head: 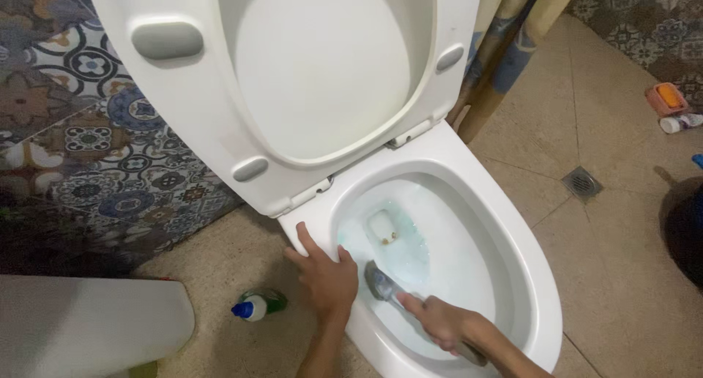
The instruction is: The person pours green toilet cleaner into the bowl and scrubs the interior with a toilet brush. The person repeatedly scrubs the bowl's surface and water, focusing on the rim and sides.
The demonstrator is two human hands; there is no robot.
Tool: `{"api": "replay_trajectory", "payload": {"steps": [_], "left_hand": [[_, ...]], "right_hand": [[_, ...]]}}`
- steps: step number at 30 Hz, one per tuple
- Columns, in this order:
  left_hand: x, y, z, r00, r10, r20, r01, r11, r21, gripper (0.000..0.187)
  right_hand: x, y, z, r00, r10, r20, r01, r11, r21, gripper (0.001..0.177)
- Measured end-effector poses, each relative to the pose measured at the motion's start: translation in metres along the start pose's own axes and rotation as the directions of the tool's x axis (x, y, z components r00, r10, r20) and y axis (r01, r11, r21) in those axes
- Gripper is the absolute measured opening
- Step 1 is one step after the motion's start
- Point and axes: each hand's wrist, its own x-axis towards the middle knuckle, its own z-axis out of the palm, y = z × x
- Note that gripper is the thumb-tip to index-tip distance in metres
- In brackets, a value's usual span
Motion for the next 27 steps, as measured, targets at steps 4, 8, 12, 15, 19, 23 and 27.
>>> {"api": "replay_trajectory", "payload": {"steps": [4, 8, 12, 15, 19, 23, 27], "left_hand": [[-0.002, 0.000, -0.001, 0.996, 0.061, -0.059, -0.061, 0.998, 0.000, 0.087], [-0.002, 0.001, 0.000, 0.995, 0.072, -0.062, -0.076, 0.996, -0.054, 0.087], [-0.003, 0.000, 0.000, 0.995, 0.071, -0.067, -0.070, 0.997, 0.012, 0.085], [-0.004, 0.001, -0.002, 0.996, 0.075, -0.056, -0.077, 0.997, -0.027, 0.088], [-0.005, 0.003, -0.005, 0.997, 0.064, -0.033, -0.065, 0.997, -0.049, 0.089], [-0.005, 0.005, -0.007, 0.996, 0.086, -0.039, -0.087, 0.996, -0.023, 0.088], [-0.004, 0.005, -0.006, 1.000, -0.009, 0.009, 0.009, 1.000, 0.008, 0.090]], "right_hand": [[-0.004, -0.018, 0.001, 0.994, 0.016, -0.108, -0.020, 0.999, -0.035, 0.074], [0.006, -0.052, 0.003, 0.979, -0.026, -0.202, 0.014, 0.998, -0.061, 0.096], [0.016, -0.074, 0.007, 0.974, -0.055, -0.221, 0.047, 0.998, -0.041, 0.083], [0.012, -0.066, 0.010, 0.979, -0.045, -0.199, 0.054, 0.998, 0.042, 0.086], [0.019, -0.032, 0.027, 0.985, -0.073, -0.158, 0.089, 0.992, 0.094, 0.092], [0.017, 0.022, 0.017, 0.693, -0.694, -0.194, 0.623, 0.712, -0.324, 0.097], [0.004, 0.006, -0.003, 0.991, -0.061, -0.120, 0.044, 0.989, -0.138, 0.076]]}}
